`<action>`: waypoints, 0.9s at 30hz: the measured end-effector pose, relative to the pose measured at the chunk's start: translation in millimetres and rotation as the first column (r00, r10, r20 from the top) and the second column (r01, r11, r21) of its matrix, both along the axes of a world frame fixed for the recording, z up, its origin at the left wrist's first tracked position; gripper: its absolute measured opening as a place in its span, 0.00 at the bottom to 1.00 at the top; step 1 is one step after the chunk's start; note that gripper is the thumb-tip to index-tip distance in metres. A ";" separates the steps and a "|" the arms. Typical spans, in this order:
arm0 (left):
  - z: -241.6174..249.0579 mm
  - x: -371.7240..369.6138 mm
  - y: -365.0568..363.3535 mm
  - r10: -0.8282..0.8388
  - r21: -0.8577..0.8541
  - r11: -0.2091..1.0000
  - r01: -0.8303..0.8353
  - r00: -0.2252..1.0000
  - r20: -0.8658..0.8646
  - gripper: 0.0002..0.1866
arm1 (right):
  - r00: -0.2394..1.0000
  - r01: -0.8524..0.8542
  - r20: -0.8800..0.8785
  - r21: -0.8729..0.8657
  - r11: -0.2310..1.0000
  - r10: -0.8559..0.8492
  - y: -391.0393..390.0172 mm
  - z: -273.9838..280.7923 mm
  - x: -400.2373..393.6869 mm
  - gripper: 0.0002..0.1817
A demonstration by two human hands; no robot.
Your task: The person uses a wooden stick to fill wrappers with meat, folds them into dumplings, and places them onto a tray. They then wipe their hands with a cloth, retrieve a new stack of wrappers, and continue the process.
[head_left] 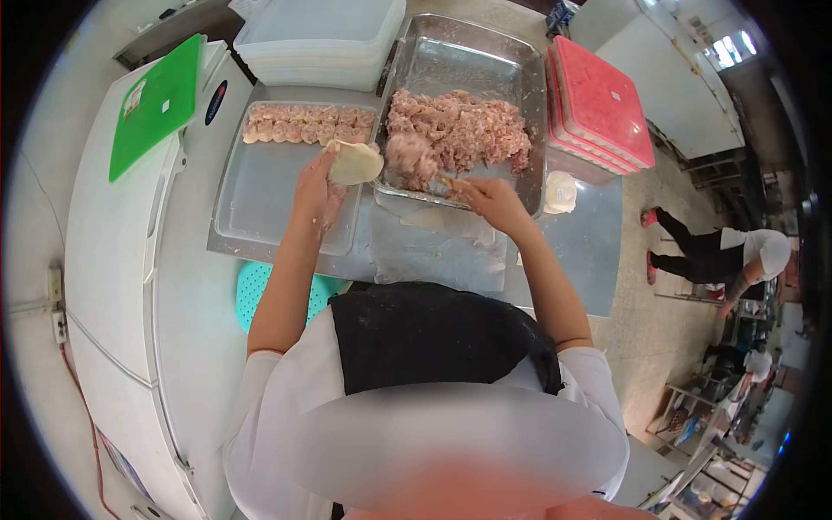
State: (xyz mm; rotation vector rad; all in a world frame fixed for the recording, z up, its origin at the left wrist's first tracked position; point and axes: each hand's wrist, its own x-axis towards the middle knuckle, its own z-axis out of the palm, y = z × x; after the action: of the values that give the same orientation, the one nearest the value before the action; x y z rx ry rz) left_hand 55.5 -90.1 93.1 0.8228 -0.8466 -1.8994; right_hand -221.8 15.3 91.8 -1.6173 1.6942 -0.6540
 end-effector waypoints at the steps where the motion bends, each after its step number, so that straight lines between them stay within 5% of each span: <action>1: 14.9 -10.4 1.5 -0.028 0.090 0.995 0.047 0.978 -0.208 0.16 | 0.983 0.138 0.116 0.046 0.989 -0.143 4.5 5.9 2.0 0.19; 5: -3.7 -51.8 -18.2 -0.053 0.042 0.997 0.060 0.989 -0.139 0.17 | 0.854 0.291 0.441 0.036 0.956 -0.277 13.4 21.2 5.0 0.20; 7: -18.5 -70.5 -29.5 -0.033 -0.477 0.852 0.215 0.932 0.361 0.17 | 0.774 0.399 0.548 -0.033 0.916 -0.318 16.6 26.0 9.3 0.19; 8: -17.4 -73.2 -34.3 -0.045 -0.482 0.847 0.227 0.932 0.360 0.17 | 0.770 0.413 0.548 -0.038 0.910 -0.327 20.7 31.1 11.0 0.19; 10: 6.3 -77.1 -37.6 -0.218 -0.335 0.740 0.583 0.680 0.700 0.21 | 0.708 0.434 0.612 0.018 0.901 -0.353 30.4 44.5 14.2 0.18; 11: 4.7 -82.6 -34.4 -0.221 -0.339 0.733 0.589 0.679 0.700 0.21 | 0.705 0.442 0.613 0.013 0.897 -0.357 34.5 48.2 14.9 0.18; 13: 5.9 -96.8 -19.7 -0.270 -0.165 0.943 0.289 0.955 0.124 0.24 | 0.706 0.445 0.613 0.007 0.896 -0.355 40.9 52.5 15.2 0.16; 14: 8.7 -103.1 -15.3 -0.272 -0.169 0.942 0.291 0.954 0.125 0.24 | 0.705 0.447 0.613 0.004 0.895 -0.355 41.6 50.2 13.3 0.16; 16: 42.2 -114.0 -0.1 -0.295 0.082 0.939 0.334 0.905 -0.307 0.30 | 0.715 0.408 0.636 -0.039 0.912 -0.292 39.6 37.9 6.6 0.16; 19: 60.2 -124.0 17.5 -0.173 0.135 0.949 0.285 0.827 -0.534 0.34 | 0.820 0.415 0.510 -0.217 0.883 -0.260 30.6 15.8 2.8 0.16; 20: 62.5 -125.9 20.0 -0.167 0.133 0.951 0.278 0.829 -0.534 0.34 | 0.822 0.408 0.511 -0.219 0.886 -0.252 27.1 1.3 -0.1 0.16; 22: 64.4 -129.6 24.8 -0.083 0.206 0.952 0.226 0.840 -0.536 0.36 | 0.961 0.255 0.087 -0.649 0.717 -0.263 24.2 -13.3 -2.6 0.18; 23: 55.4 -132.2 22.9 -0.075 0.203 0.955 0.215 0.841 -0.536 0.36 | 0.964 0.246 0.088 -0.651 0.718 -0.251 29.4 -16.0 -14.2 0.18; 25: 19.0 -135.6 15.4 0.076 0.265 0.962 0.064 0.871 -0.485 0.39 | 0.946 0.033 -0.279 -0.422 0.906 -0.164 47.7 13.7 -29.1 0.16; 27: 4.2 -136.3 17.0 0.105 0.269 0.963 0.020 0.892 -0.440 0.38 | 0.898 0.011 -0.412 -0.324 0.946 -0.152 60.4 38.6 -31.3 0.15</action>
State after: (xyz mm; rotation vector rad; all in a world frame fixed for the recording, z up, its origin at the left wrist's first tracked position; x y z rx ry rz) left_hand -80.8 -73.1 97.2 0.5100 -0.2858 -2.0772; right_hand -253.1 75.7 130.4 -2.0430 2.0677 -0.6670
